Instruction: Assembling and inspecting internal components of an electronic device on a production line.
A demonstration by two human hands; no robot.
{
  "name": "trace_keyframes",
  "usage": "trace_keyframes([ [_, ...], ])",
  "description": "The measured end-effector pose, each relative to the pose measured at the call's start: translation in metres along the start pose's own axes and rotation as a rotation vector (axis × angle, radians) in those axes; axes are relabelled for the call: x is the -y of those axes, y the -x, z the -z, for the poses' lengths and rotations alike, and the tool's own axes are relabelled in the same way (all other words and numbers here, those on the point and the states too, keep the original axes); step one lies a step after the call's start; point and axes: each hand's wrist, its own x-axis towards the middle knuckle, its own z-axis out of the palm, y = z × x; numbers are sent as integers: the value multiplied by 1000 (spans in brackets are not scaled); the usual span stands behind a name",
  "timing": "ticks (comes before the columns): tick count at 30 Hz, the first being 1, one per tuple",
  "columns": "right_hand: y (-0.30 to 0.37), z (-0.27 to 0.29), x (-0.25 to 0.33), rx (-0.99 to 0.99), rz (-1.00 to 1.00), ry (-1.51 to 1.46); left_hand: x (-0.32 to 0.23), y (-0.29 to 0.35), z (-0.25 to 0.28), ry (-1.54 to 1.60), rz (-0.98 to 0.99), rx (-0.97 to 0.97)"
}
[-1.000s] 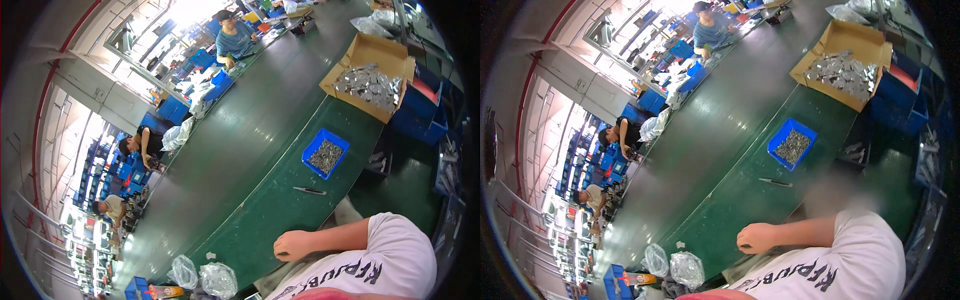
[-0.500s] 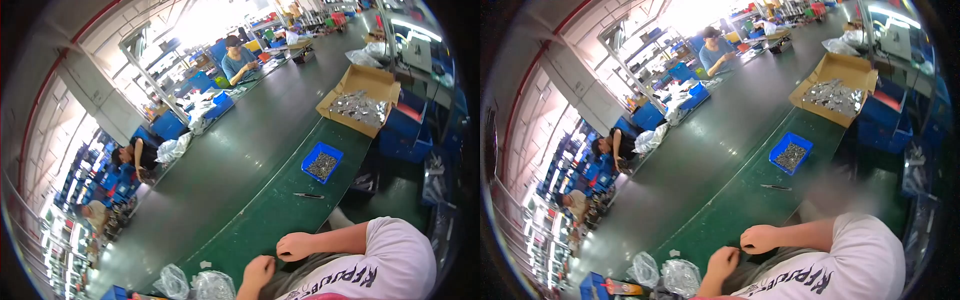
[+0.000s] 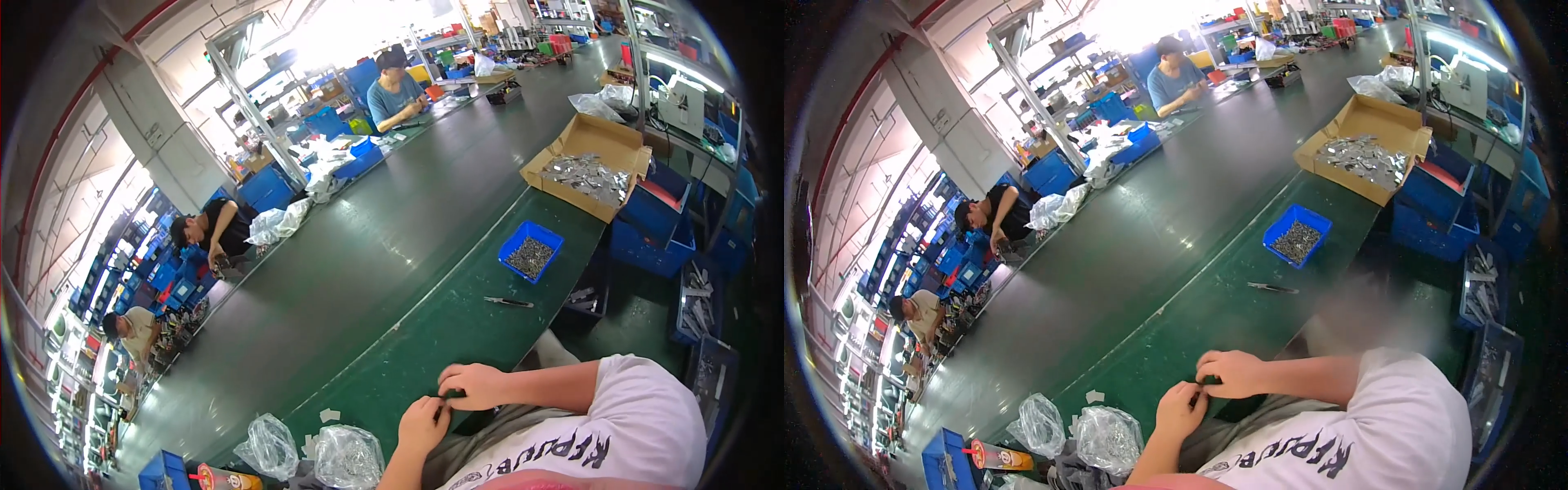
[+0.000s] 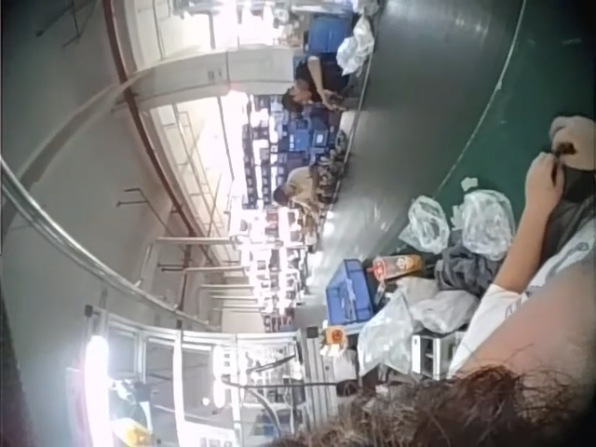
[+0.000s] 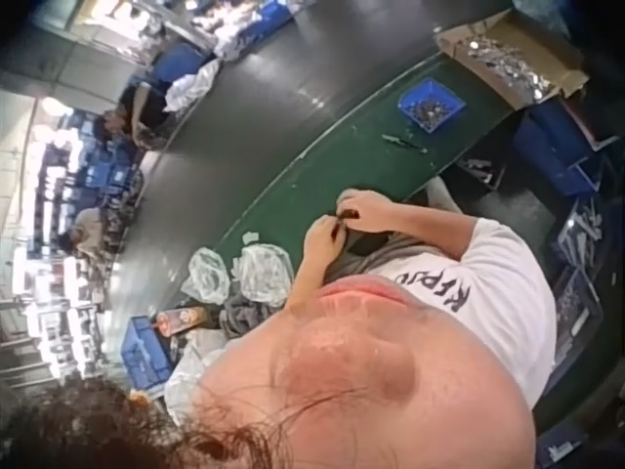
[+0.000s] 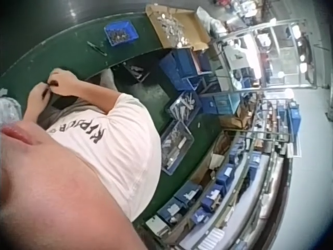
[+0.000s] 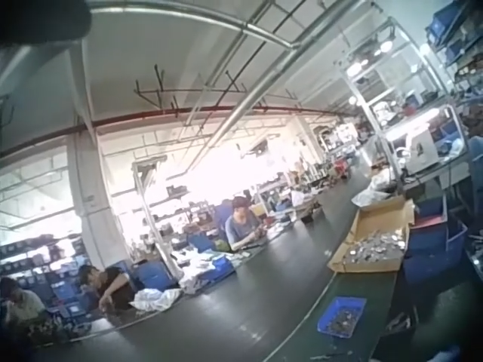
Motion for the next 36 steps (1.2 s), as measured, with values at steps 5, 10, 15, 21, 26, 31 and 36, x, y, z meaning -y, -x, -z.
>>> trace_keyframes([
  [5,-24,124,-3,-588,48,424,1,3,-2,47,4,11],
  [10,-31,235,-71,-96,-837,736,-4,-1,1,28,6,26],
  [15,-26,223,-110,285,-740,768,-2,2,1,25,13,15],
  [21,-30,214,-126,64,-755,840,1,2,1,27,17,18],
  [26,-29,214,-124,-108,-725,836,2,2,3,24,11,7],
  [31,-23,216,-127,-155,-738,908,-3,1,2,20,6,26],
  [36,-32,201,-80,-248,-551,915,-1,3,0,43,25,34],
])
